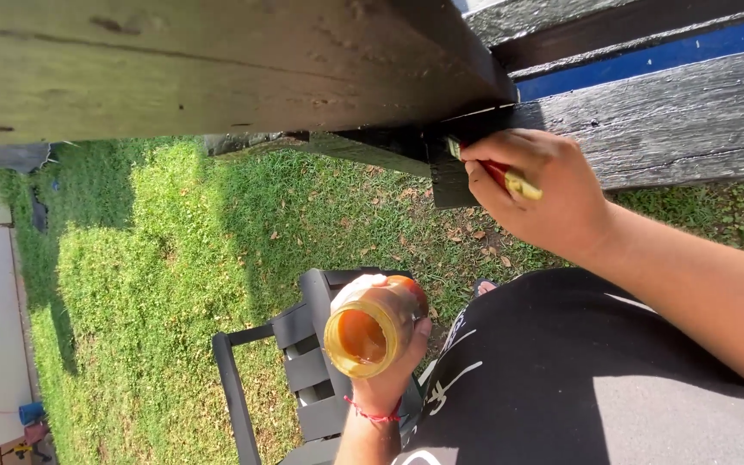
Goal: Painting a black wooden chair with a brush and a small container of paint in an outdoor setting.
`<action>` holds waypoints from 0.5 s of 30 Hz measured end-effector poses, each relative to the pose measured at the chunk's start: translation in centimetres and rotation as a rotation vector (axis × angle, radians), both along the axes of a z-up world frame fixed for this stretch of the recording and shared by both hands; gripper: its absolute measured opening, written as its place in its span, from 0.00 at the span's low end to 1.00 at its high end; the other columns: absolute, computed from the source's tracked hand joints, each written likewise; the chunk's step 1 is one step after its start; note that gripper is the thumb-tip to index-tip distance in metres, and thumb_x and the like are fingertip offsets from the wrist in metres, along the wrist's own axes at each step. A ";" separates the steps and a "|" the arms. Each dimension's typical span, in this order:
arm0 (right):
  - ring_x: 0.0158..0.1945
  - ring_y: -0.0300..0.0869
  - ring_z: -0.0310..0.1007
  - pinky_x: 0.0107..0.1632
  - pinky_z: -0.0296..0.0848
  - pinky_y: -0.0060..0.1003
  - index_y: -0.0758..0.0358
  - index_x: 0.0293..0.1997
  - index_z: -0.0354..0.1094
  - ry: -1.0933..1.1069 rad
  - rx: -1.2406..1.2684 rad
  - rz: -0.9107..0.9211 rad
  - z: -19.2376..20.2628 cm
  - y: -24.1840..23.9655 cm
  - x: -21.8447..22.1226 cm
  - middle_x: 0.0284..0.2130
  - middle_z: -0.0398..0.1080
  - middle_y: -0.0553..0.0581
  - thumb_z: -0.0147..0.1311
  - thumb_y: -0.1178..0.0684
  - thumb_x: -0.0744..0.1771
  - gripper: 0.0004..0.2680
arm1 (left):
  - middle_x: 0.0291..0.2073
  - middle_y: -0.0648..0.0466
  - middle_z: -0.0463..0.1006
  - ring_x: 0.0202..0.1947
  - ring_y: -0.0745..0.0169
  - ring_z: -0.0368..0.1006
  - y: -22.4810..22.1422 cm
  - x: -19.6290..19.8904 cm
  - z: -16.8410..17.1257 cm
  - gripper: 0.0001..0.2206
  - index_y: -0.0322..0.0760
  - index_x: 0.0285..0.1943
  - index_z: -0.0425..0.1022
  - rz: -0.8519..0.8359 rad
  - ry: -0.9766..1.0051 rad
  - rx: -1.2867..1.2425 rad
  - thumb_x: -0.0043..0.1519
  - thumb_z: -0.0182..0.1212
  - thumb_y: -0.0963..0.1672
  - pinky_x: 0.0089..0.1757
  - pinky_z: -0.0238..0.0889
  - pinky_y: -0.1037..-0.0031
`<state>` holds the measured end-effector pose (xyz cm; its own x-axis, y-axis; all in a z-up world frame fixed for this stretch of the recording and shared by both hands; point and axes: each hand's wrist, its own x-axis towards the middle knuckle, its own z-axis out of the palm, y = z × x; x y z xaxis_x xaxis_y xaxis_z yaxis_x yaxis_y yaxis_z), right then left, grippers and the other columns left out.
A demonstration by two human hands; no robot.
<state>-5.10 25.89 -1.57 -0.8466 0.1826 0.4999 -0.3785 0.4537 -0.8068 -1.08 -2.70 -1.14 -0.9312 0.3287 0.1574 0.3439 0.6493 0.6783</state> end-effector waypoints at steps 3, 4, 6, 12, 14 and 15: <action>0.26 0.33 0.72 0.28 0.68 0.24 0.63 0.40 0.75 -0.233 -0.259 0.042 1.3 -0.6 -0.7 0.30 0.77 0.52 0.56 0.62 0.67 0.03 | 0.58 0.52 0.68 0.61 0.55 0.65 -0.2 0.0 -0.4 0.35 0.38 0.66 0.60 0.009 -0.027 -0.027 0.50 0.73 0.48 0.65 0.51 0.67; 0.30 0.30 0.72 0.33 0.69 0.22 0.60 0.40 0.77 -0.431 -0.420 0.039 1.7 -0.8 -0.9 0.33 0.79 0.49 0.55 0.61 0.67 0.05 | 0.58 0.52 0.69 0.60 0.56 0.66 -0.3 0.1 -0.5 0.37 0.38 0.66 0.59 0.037 -0.076 -0.015 0.49 0.74 0.47 0.64 0.52 0.68; 0.31 0.36 0.74 0.32 0.73 0.25 0.66 0.43 0.74 -0.148 -0.274 0.045 0.4 -0.4 -0.7 0.35 0.77 0.56 0.54 0.65 0.67 0.04 | 0.57 0.52 0.69 0.60 0.55 0.66 -0.3 0.1 -0.7 0.34 0.40 0.65 0.60 0.012 -0.077 -0.007 0.50 0.72 0.46 0.64 0.53 0.67; 0.22 0.33 0.69 0.21 0.65 0.24 0.66 0.43 0.74 -0.145 -0.220 0.047 0.5 -0.7 -0.5 0.31 0.77 0.56 0.54 0.64 0.67 0.04 | 0.54 0.52 0.69 0.58 0.56 0.67 1.1 -0.6 1.7 0.29 0.39 0.59 0.65 -0.009 -0.052 0.080 0.48 0.72 0.46 0.63 0.55 0.66; 0.21 0.30 0.67 0.19 0.62 0.21 0.64 0.42 0.75 -0.321 -0.327 0.042 0.8 -1.0 -0.8 0.30 0.78 0.53 0.53 0.63 0.67 0.05 | 0.50 0.54 0.70 0.54 0.57 0.68 1.8 -0.7 2.5 0.27 0.40 0.54 0.68 -0.035 -0.006 0.047 0.47 0.72 0.46 0.61 0.55 0.67; 0.26 0.35 0.73 0.24 0.69 0.25 0.63 0.41 0.74 -0.384 -0.517 -0.035 0.6 -1.1 -1.0 0.31 0.77 0.55 0.52 0.62 0.67 0.04 | 0.50 0.53 0.70 0.54 0.58 0.69 2.0 -0.6 2.5 0.28 0.40 0.56 0.66 -0.024 0.000 0.082 0.47 0.73 0.46 0.60 0.57 0.68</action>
